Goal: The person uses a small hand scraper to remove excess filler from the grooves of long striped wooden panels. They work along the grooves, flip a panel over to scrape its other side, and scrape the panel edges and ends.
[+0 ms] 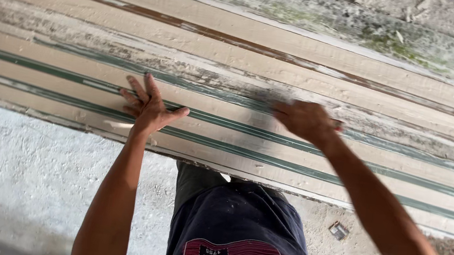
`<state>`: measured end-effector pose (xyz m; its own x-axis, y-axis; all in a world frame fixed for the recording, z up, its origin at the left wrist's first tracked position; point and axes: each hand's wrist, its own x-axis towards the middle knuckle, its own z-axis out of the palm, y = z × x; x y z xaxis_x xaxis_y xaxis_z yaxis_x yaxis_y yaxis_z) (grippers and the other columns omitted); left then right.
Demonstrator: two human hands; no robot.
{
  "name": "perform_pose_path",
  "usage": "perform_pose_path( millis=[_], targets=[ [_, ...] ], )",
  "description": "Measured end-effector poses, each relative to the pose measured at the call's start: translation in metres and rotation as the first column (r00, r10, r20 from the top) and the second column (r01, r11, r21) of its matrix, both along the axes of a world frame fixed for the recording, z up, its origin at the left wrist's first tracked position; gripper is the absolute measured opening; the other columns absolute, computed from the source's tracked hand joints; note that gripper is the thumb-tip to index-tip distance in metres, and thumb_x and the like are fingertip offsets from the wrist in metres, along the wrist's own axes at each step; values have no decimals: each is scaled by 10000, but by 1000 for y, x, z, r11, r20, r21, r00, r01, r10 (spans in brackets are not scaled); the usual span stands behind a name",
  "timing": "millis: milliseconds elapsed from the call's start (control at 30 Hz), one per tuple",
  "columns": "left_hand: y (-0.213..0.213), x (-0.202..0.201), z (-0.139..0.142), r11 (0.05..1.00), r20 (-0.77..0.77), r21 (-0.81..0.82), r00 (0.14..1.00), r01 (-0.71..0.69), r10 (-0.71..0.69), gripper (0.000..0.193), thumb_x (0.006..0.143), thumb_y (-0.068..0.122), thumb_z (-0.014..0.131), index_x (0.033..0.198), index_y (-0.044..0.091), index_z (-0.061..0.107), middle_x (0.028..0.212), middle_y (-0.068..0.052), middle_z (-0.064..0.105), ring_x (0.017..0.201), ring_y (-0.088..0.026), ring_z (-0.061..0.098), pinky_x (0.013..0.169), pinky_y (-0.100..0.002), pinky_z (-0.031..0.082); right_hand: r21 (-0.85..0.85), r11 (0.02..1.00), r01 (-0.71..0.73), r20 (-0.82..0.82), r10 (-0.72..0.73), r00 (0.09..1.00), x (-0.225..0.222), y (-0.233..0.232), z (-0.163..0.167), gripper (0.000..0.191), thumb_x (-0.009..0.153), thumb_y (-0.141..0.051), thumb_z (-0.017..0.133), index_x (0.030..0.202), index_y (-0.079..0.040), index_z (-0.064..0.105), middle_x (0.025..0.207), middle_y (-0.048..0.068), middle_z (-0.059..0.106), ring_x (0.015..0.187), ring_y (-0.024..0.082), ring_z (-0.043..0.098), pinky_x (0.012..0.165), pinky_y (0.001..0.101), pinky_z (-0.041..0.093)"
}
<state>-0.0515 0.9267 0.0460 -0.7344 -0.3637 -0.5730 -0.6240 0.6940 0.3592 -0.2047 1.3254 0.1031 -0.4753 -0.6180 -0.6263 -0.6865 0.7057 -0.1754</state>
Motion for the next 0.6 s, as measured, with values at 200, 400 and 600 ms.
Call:
perform_pose_path(
  millis=[200,400,600],
  targets=[
    [1,5,-7,999,-22,34,999,-27,27,1583,608,808,805,1646,137,-184,1530,-335,-447,1355,-641,-402,1084,-833,-97,-231,953,-197,-190,154,970,12,-149,-6,447,1059,-416,456,1413,-153,524,898,119,735,865,256,718,647,392,613],
    [5,9,-14,999,-142,-32,990,-2,-3,1551,643,799,845,1639,152,-153,1540,-339,-409,1356,-653,-377,1039,-859,-98,16,994,-109,-29,109,994,18,-107,36,379,1094,-361,453,1412,-178,550,1065,67,726,814,221,739,461,339,565],
    [10,4,-13,997,-109,48,992,-60,65,1527,631,733,868,1637,145,-119,1570,-333,-361,1384,-652,-345,1048,-861,-74,-80,907,-413,-235,386,892,9,-185,49,235,979,-272,533,1145,-212,689,1372,-19,612,947,248,716,584,362,626]
  ],
)
